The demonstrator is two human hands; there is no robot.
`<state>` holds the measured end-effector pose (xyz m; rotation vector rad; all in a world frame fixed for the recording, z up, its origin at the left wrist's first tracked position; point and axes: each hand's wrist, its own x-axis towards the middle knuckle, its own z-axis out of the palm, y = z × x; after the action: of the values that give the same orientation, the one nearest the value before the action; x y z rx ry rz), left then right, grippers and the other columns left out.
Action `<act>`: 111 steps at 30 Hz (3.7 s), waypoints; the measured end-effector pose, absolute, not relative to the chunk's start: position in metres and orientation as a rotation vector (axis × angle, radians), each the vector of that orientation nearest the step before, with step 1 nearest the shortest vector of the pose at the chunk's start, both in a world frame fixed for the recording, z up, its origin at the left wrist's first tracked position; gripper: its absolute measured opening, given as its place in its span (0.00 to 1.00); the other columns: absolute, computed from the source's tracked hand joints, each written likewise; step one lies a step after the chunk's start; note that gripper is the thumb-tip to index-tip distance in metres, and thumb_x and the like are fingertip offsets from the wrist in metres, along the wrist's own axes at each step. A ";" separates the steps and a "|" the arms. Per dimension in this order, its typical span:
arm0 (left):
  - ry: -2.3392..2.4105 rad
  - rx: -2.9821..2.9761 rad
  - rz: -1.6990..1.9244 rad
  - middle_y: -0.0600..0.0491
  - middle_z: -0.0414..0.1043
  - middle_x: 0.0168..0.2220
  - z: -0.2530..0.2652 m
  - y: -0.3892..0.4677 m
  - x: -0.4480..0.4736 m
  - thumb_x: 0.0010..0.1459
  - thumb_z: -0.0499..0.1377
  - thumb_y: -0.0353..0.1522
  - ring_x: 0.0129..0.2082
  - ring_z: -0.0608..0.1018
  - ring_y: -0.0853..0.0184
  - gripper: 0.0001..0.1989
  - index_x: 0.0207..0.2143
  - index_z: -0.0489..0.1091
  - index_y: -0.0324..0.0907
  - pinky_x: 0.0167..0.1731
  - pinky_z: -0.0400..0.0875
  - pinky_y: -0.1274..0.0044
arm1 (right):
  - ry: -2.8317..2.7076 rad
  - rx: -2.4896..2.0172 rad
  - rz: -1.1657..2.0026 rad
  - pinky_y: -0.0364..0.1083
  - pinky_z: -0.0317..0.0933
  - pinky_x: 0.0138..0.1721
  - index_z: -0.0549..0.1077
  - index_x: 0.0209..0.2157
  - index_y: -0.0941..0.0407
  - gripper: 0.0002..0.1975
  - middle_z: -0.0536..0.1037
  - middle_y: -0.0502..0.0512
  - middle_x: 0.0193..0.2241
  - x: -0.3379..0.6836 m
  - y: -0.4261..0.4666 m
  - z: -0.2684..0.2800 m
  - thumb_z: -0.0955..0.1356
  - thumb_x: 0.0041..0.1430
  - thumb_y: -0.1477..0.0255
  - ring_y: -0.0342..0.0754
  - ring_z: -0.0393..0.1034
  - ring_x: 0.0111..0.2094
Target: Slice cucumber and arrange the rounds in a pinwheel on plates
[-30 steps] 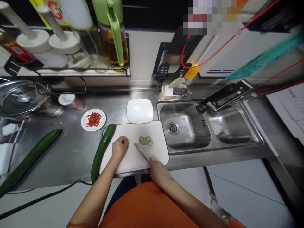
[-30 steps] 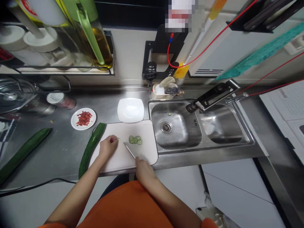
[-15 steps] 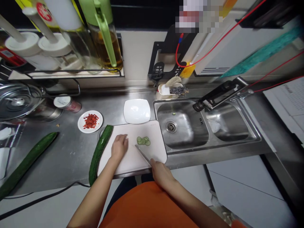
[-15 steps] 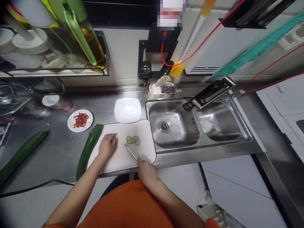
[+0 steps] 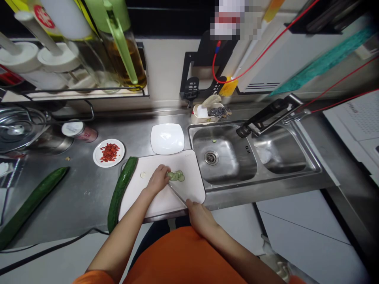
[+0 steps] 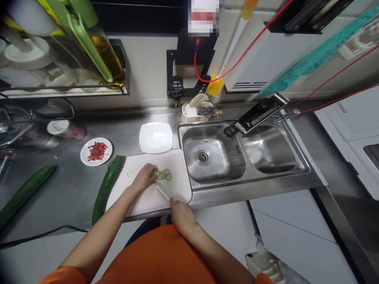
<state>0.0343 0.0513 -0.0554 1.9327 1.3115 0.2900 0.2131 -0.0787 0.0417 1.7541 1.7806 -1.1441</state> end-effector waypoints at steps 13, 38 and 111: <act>1.845 1.433 0.413 0.58 0.74 0.26 -0.046 0.023 0.001 0.51 0.56 0.33 0.28 0.74 0.70 0.09 0.34 0.74 0.45 0.33 0.65 0.80 | 1.784 1.744 -1.093 0.44 0.58 0.33 0.63 0.47 0.58 0.18 0.75 0.62 0.39 0.202 -0.070 0.040 0.57 0.57 0.83 0.53 0.71 0.41; 1.882 1.575 0.354 0.55 0.76 0.28 -0.050 0.025 -0.001 0.53 0.54 0.32 0.29 0.75 0.68 0.08 0.30 0.73 0.45 0.32 0.63 0.79 | 1.888 1.717 -0.988 0.46 0.62 0.37 0.60 0.50 0.59 0.19 0.75 0.64 0.38 0.164 -0.055 0.034 0.57 0.58 0.84 0.54 0.72 0.42; 1.459 1.845 0.081 0.55 0.69 0.27 -0.038 0.035 0.050 0.52 0.56 0.29 0.29 0.70 0.69 0.02 0.27 0.67 0.42 0.31 0.60 0.79 | 1.634 1.837 -1.158 0.43 0.53 0.32 0.65 0.47 0.58 0.19 0.77 0.61 0.36 0.229 -0.084 0.055 0.56 0.55 0.84 0.51 0.71 0.38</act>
<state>0.0499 0.0353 -0.0379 1.8451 1.4588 0.0809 0.2289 -0.0843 0.0547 1.8375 1.6344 -1.1580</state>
